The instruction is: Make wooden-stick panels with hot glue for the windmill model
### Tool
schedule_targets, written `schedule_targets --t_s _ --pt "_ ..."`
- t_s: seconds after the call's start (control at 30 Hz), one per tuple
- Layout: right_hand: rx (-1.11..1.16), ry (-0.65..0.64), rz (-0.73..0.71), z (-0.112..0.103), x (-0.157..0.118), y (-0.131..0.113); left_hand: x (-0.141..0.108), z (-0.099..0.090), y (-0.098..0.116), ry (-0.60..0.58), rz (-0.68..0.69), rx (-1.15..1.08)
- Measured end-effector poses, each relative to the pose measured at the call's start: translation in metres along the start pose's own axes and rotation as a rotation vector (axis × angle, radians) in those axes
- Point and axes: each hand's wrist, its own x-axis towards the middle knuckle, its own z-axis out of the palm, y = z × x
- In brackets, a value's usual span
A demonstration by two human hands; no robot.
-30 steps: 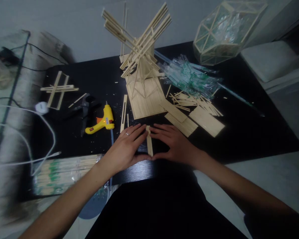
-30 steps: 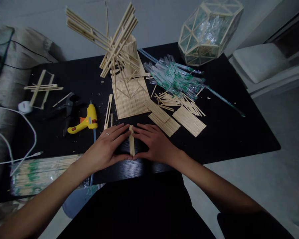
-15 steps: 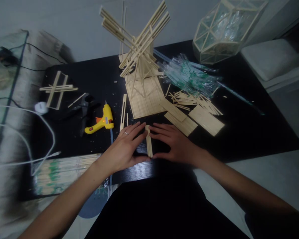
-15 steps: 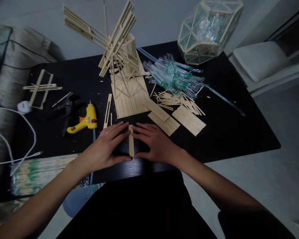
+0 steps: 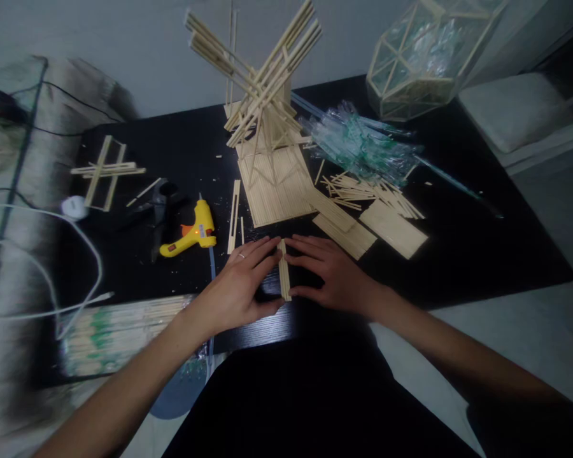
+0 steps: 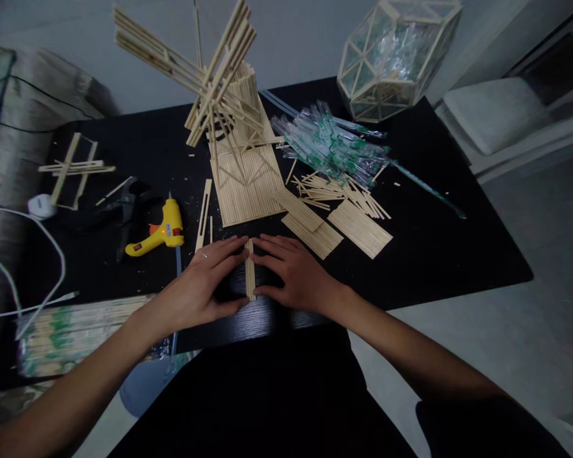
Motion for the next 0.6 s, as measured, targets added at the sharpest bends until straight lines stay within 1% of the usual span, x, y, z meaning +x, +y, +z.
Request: schedule_targets --t_s 0.23,0.43,0.6 --pt "-0.015 0.008 -0.002 0.0008 -0.0005 0.0003 -0.0009 0.0026 0.0001 0.021 -0.02 -0.036" --pt "-0.051 0.008 -0.011 0.0018 -0.0007 0.0016 0.0 0.0015 0.0003 0.022 -0.016 -0.013" --pt "-0.054 0.006 -0.01 0.0012 0.0001 0.0008 -0.0005 -0.0007 -0.0002 -0.005 -0.014 0.011"
